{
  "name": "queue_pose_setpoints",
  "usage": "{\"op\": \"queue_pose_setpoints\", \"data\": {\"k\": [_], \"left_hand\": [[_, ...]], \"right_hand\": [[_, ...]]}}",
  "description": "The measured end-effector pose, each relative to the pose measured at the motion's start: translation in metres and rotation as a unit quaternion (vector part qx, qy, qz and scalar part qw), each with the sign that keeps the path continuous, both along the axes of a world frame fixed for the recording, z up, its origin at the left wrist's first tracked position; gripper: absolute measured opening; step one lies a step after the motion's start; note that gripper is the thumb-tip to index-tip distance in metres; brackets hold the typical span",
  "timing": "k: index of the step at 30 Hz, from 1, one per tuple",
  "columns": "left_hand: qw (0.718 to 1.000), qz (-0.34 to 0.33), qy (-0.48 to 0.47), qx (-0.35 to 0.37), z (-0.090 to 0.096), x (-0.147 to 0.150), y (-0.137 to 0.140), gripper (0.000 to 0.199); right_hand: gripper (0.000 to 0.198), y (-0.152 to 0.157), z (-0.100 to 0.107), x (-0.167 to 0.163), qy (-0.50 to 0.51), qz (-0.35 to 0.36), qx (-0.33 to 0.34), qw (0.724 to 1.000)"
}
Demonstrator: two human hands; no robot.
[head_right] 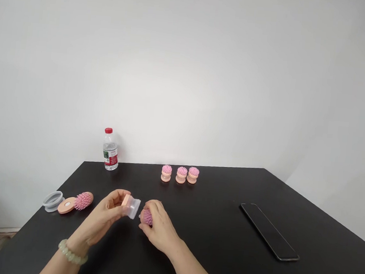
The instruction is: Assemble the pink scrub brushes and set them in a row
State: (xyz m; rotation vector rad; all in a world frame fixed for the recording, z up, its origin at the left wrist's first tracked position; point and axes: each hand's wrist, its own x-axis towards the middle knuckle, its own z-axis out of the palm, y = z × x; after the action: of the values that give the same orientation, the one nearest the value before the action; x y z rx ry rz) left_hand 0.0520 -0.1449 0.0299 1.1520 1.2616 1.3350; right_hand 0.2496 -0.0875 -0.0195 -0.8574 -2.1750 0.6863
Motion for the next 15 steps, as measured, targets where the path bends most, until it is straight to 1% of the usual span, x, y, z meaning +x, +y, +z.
{"op": "queue_pose_setpoints", "data": {"k": [3,5,6,8,10,12,15], "left_hand": [[0.992,-0.047,-0.115,-0.016,0.0,0.016,-0.005,0.036],[0.984,-0.068,-0.164,-0.027,-0.001,0.023,-0.007,0.036],[0.98,-0.076,-0.181,-0.032,-0.002,0.026,-0.007,0.036],[0.973,-0.089,-0.207,-0.041,-0.003,0.03,-0.008,0.037],[0.969,-0.094,-0.225,-0.048,-0.003,0.031,-0.009,0.038],[0.969,-0.09,-0.227,-0.049,-0.001,0.032,-0.01,0.041],[0.976,-0.081,-0.199,-0.035,0.001,0.033,-0.012,0.045]], "right_hand": [[0.06,0.0,0.006,0.005,0.017,-0.013,0.008,1.0],[0.067,-0.003,0.013,0.009,0.046,-0.005,0.028,0.999],[0.065,-0.005,0.017,0.01,0.061,0.005,0.043,0.997],[0.055,-0.009,0.024,0.012,0.082,0.021,0.073,0.994],[0.046,-0.014,0.029,0.013,0.093,0.014,0.09,0.991],[0.044,-0.017,0.032,0.014,0.101,-0.004,0.098,0.99],[0.045,-0.021,0.034,0.016,0.118,-0.025,0.11,0.987]]}}
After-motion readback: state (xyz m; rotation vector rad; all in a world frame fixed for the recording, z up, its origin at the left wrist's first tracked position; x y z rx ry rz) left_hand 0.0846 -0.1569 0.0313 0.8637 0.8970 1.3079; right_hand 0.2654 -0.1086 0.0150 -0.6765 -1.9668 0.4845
